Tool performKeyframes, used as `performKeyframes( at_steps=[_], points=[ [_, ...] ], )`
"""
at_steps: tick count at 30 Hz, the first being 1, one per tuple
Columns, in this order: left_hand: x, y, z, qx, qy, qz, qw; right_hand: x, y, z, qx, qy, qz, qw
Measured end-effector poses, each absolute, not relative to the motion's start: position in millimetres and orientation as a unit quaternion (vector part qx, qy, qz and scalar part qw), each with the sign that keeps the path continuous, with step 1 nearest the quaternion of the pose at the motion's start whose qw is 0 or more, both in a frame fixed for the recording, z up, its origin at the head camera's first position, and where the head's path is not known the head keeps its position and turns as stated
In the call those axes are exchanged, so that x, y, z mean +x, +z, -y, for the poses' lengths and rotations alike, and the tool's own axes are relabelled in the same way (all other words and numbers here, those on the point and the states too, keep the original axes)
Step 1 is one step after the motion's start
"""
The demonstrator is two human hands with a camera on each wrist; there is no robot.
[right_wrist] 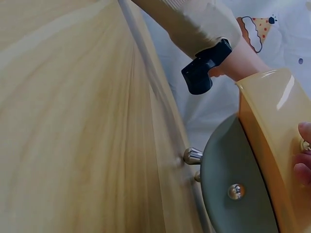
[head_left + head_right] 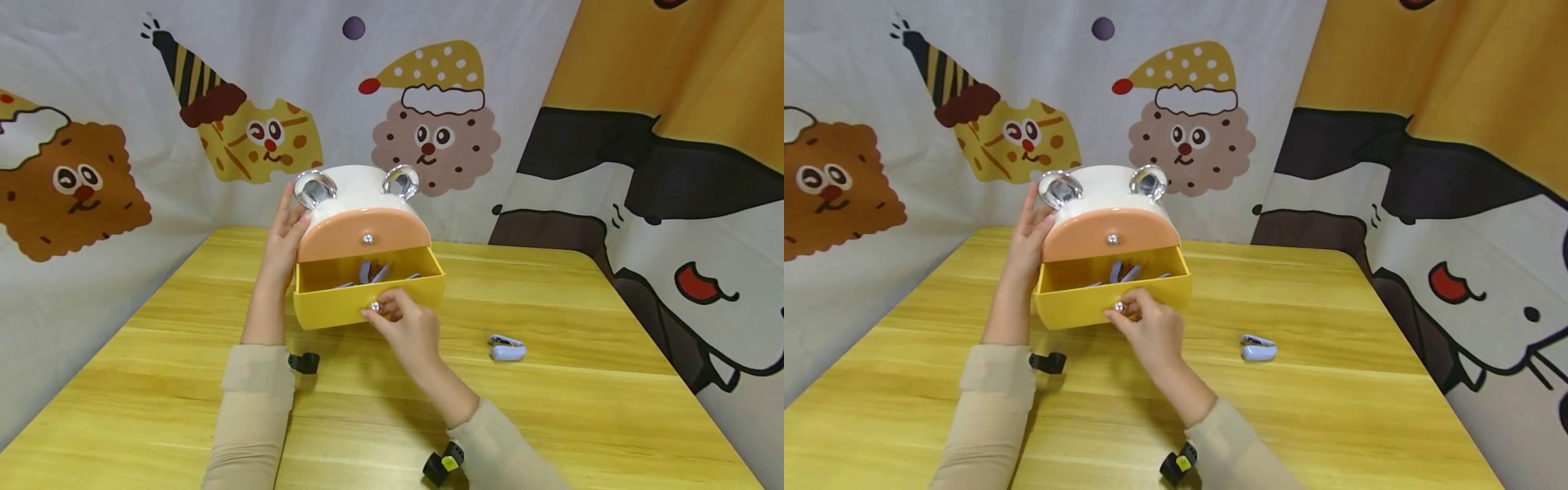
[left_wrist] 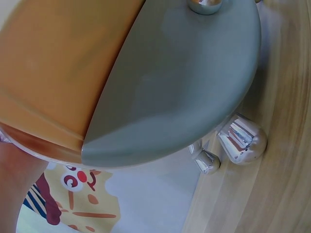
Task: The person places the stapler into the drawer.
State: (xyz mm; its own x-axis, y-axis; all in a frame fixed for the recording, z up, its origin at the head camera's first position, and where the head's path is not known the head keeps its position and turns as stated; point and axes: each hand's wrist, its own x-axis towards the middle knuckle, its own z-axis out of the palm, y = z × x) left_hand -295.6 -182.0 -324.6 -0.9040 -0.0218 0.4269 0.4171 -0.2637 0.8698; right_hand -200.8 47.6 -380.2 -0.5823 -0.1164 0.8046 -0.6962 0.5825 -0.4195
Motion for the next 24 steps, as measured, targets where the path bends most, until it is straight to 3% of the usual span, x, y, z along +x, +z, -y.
performKeyframes(
  at_steps=[24],
  points=[
    [-296,-325,182,-0.179,-0.779,0.585,0.142,-241,-379,-30,0.164,0.452,0.822,0.305]
  ],
)
